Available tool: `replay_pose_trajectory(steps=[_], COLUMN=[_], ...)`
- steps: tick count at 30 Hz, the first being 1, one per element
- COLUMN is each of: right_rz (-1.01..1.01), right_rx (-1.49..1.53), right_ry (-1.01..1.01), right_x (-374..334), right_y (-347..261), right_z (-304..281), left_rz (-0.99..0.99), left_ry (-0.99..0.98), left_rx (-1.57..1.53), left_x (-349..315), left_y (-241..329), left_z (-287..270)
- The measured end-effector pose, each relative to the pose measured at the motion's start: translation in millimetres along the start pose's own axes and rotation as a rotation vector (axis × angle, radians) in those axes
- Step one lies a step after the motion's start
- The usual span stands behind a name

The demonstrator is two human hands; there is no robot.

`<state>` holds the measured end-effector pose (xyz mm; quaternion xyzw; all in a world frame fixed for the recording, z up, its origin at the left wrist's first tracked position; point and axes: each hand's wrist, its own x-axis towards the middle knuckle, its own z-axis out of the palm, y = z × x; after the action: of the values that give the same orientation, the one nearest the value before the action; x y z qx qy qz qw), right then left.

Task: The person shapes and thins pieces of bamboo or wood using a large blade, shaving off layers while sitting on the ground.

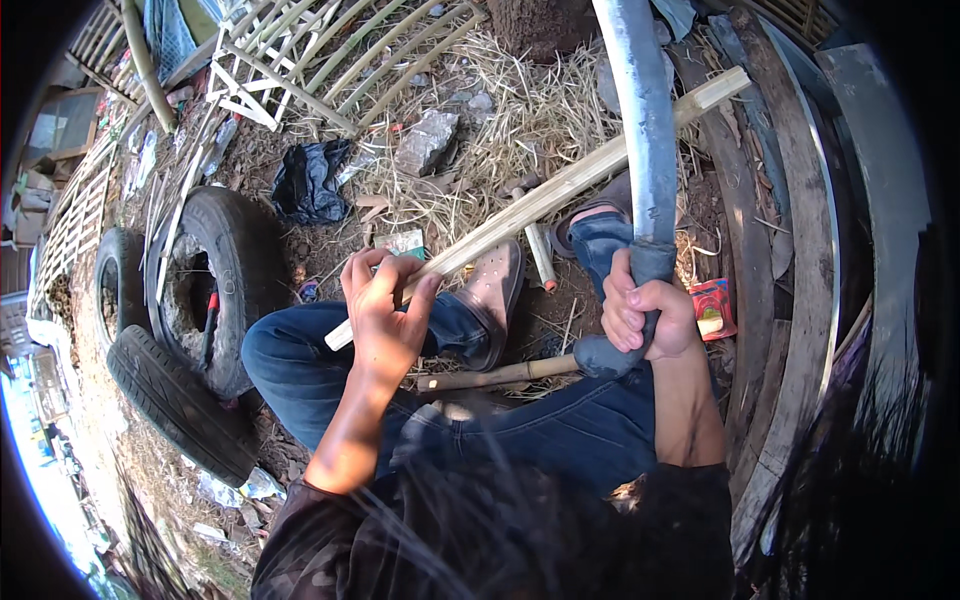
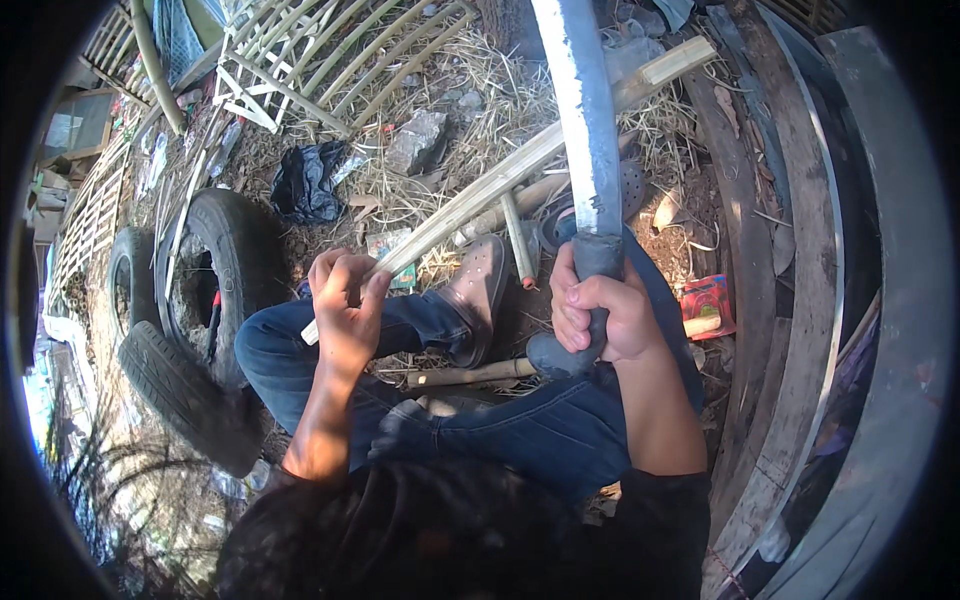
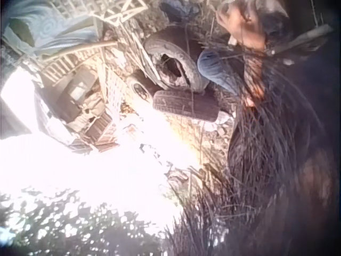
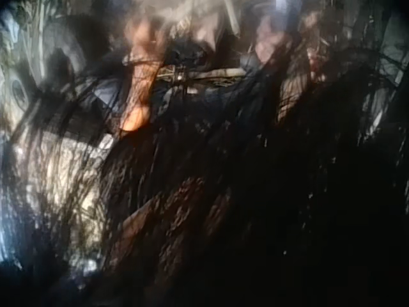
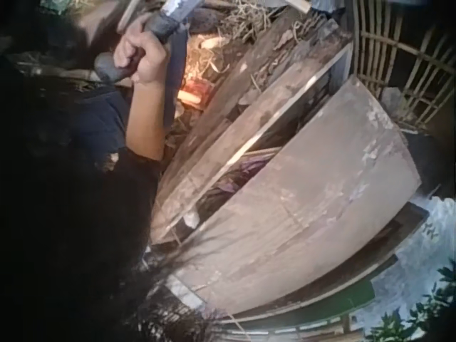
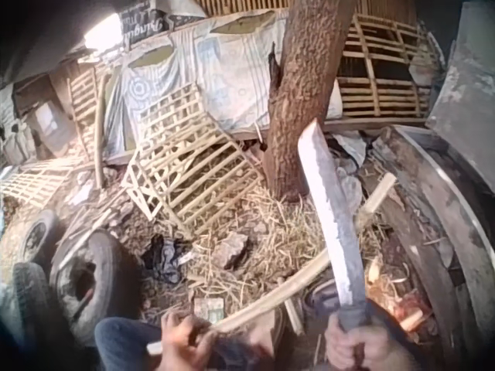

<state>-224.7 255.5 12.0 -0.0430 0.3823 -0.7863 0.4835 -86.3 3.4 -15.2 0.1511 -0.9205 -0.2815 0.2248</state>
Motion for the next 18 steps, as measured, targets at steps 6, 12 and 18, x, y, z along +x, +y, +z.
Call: replay_pose_trajectory(steps=[6, 12, 18], right_rz=[0.048, -0.050, -0.468], right_rx=[0.155, -0.246, -0.539], right_ry=[0.049, 0.284, 0.508], right_x=[6.7, 15.9, 30.9], right_y=[13.4, 26.1, 41.3], right_z=[-3.3, 9.2, 12.5], left_rz=[0.003, 0.013, -0.051], left_ry=[-0.038, -0.088, -0.199], left_rx=[-0.007, -0.046, -0.275], left_x=[-1.8, -6.5, -22.6], left_y=[12.7, 10.7, 31.2], left_z=[4.4, 11.3, 36.3])
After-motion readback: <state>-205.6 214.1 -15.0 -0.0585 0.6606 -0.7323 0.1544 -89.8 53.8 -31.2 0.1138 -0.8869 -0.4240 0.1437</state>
